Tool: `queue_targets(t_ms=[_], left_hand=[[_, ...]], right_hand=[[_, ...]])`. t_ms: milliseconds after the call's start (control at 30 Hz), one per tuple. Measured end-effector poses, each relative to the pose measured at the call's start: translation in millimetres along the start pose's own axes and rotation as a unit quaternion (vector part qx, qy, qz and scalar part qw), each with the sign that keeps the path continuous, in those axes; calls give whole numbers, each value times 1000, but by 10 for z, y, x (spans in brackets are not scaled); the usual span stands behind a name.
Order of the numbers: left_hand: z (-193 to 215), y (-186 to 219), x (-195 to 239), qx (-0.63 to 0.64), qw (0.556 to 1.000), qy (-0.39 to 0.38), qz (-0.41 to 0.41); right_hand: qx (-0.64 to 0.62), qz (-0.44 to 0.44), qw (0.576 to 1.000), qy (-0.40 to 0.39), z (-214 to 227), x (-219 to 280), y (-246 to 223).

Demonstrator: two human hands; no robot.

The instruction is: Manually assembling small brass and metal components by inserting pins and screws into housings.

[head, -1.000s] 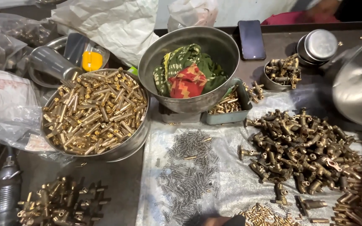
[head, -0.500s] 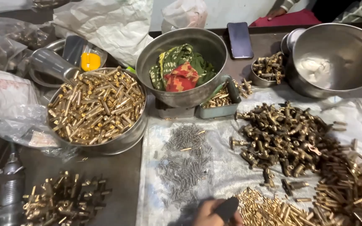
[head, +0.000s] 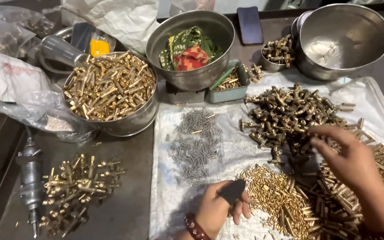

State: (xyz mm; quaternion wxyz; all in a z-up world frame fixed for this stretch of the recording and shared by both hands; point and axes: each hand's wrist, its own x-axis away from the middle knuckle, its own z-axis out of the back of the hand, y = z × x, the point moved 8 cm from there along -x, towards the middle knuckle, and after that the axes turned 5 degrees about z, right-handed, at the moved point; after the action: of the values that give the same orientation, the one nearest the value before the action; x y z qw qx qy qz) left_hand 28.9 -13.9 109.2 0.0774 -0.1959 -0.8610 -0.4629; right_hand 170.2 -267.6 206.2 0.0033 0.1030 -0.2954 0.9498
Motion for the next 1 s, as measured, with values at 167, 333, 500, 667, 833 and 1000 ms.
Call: queue_targets(t_ms=[167, 333, 500, 667, 833, 1000], left_hand=[[162, 170, 112, -31, 995, 82, 46], [371, 142, 34, 17, 991, 116, 70], [204, -131, -136, -110, 992, 28, 56], [-195, 320, 90, -184, 981, 4, 58], [-70, 253, 57, -184, 981, 11, 56], [12, 381, 83, -292, 948, 107, -64]], right_hand=[[-9, 64, 980, 191, -106, -38, 187], [64, 22, 993, 102, -451, 115, 334], [228, 166, 951, 125, -356, 370, -74], [-176, -36, 982, -60, -631, 529, -375], [-65, 285, 956, 26, -711, 430, -879], [172, 380, 908, 38, -920, 531, -1059]])
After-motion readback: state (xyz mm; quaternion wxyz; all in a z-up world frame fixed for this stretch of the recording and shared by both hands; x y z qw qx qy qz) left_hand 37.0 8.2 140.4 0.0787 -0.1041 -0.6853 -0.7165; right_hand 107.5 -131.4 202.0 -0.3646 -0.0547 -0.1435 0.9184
